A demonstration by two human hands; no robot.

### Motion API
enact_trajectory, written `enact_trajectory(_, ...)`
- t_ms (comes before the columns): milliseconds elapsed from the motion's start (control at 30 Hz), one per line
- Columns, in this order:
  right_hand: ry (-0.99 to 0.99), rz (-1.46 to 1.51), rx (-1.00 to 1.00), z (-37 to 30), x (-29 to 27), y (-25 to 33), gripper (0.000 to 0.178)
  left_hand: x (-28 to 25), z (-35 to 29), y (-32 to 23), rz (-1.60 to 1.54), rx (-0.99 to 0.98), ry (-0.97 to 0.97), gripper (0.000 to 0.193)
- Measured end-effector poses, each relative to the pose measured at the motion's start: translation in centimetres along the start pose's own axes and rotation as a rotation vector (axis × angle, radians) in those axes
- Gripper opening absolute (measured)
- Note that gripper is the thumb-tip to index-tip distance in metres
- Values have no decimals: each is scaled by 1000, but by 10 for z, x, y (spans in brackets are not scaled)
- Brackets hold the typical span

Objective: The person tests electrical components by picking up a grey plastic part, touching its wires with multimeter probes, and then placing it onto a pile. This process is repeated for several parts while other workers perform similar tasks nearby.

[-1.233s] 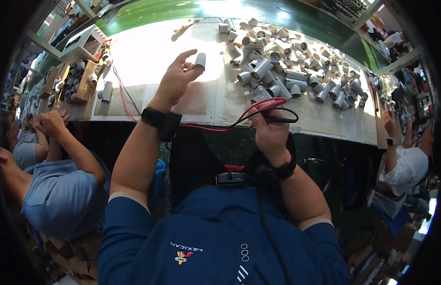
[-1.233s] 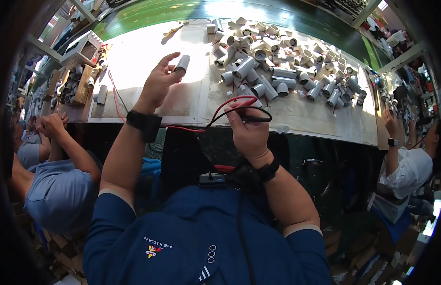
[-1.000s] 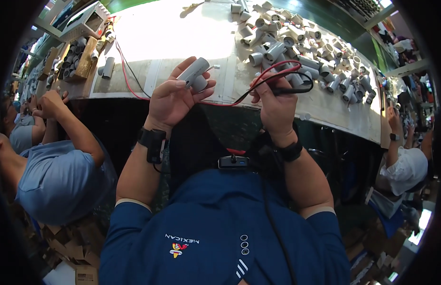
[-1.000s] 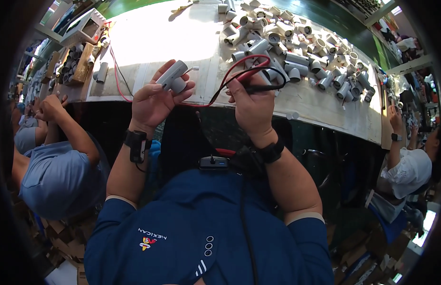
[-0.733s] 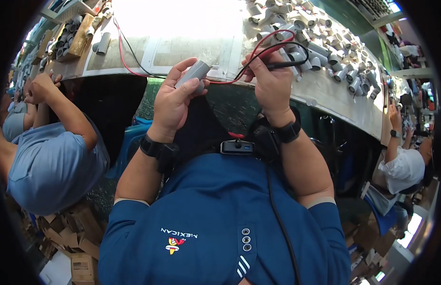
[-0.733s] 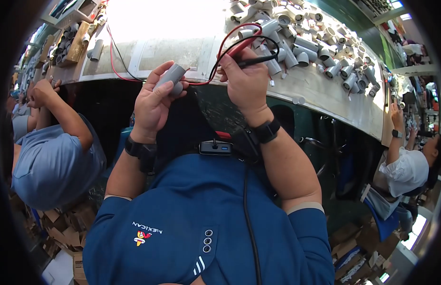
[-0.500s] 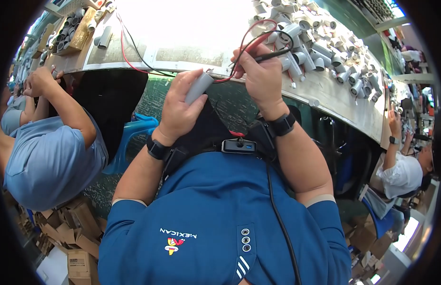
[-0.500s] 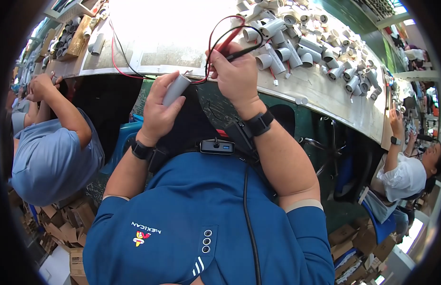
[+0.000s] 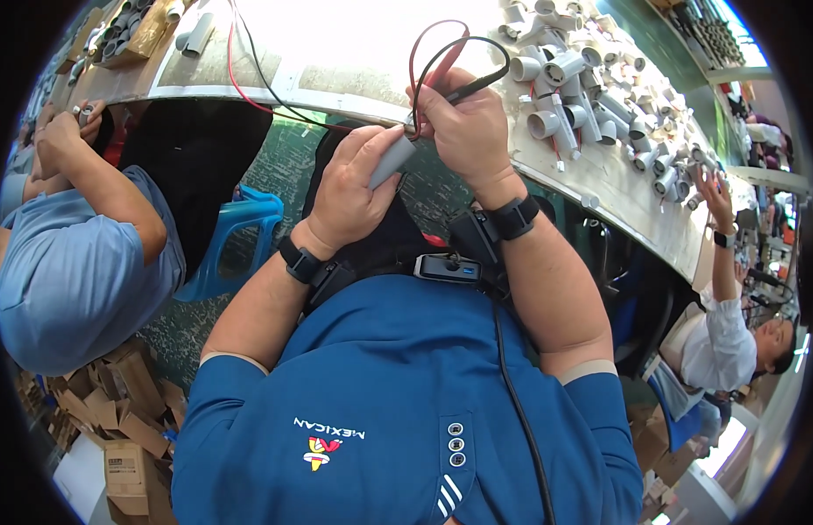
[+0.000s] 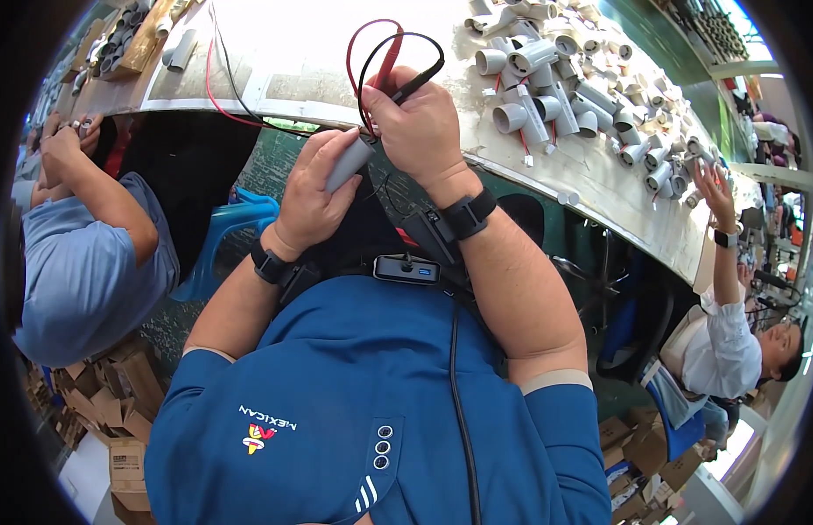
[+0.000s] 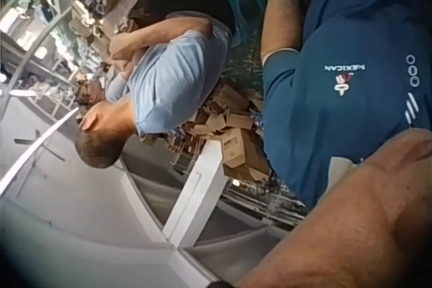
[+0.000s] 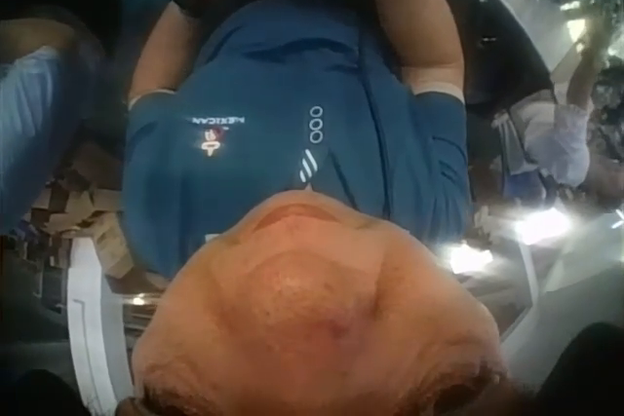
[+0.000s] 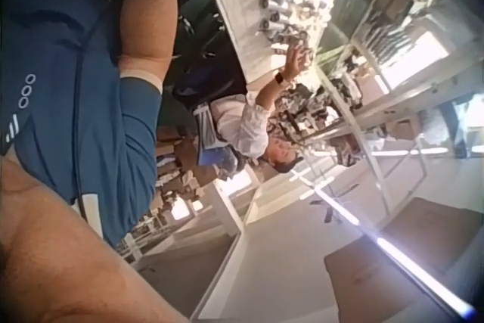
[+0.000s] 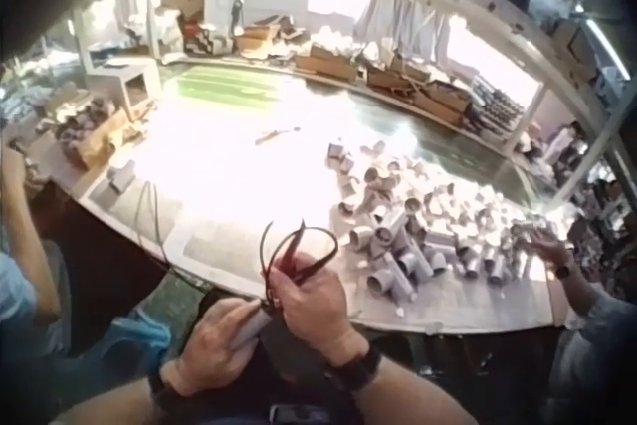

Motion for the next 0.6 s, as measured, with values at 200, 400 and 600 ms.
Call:
enact_trajectory(200, 14, 92, 81, -1, 2, 1, 12, -1, 0, -1, 19, 0, -3, 57)
enact_trajectory(400, 13, 11, 58, -1, 0, 3, 10, -1, 1, -5, 7, 4, -4, 56)
enact_trajectory(600, -18, -60, -39, -7, 4, 4, 9, -2, 0, -5, 2, 4, -8, 56)
Point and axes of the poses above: each hand's wrist, its own z-axis towards the middle knuckle, its own x-axis out of the palm, y = z × x, the point moved 6 cm from there along z, towards the middle knuckle, and after that the axes turned 5 degrees about x, right-handed, at the moved point
